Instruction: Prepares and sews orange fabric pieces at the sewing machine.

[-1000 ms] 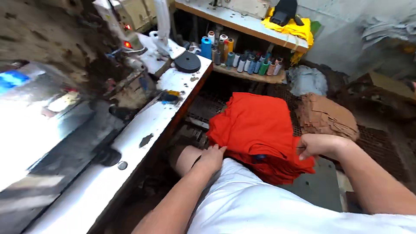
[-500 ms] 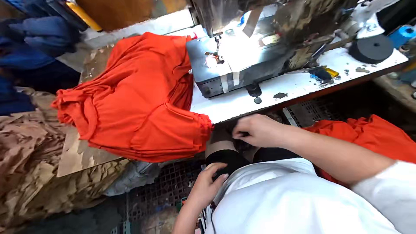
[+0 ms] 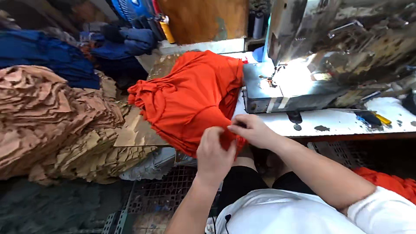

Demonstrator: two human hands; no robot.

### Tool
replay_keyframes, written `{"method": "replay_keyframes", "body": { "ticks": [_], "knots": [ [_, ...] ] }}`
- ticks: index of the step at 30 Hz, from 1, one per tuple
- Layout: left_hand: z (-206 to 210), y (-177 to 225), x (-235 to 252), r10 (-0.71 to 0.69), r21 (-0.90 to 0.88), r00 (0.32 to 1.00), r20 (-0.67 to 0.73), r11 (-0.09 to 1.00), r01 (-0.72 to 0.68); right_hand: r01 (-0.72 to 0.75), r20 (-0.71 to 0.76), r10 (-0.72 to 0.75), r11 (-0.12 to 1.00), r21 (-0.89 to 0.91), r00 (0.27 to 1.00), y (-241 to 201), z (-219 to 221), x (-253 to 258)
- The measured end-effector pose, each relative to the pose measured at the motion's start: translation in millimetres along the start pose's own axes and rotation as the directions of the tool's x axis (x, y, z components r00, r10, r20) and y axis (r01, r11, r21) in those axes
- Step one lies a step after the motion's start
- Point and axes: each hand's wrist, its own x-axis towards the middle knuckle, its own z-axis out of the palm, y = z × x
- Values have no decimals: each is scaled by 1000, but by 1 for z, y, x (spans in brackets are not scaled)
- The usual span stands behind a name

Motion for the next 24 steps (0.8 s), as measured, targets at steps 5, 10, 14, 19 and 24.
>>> {"method": "replay_keyframes", "body": {
  "ticks": [5,10,14,19,24],
  "knots": [
    [22,63,29,275,-436,952,137,879,-191,43,-196,-15,990,137,980,-8,-69,-75],
    [49,91,7,332,-753,841,426,646,126,47,-180,-15,983,178,984,21,-90,-154],
    [66,88,-11,279,-706,806,522,671,225,-137,-142,113,975,-172,983,48,-62,-166],
    [56,79,-31,312,-581,826,470,814,22,-167,-438,25,942,-289,899,57,-47,-143],
    [59,55,-59,99,-291,911,400,956,25,62,-395,-230,917,-394,890,35,-37,-138]
  ]
}}
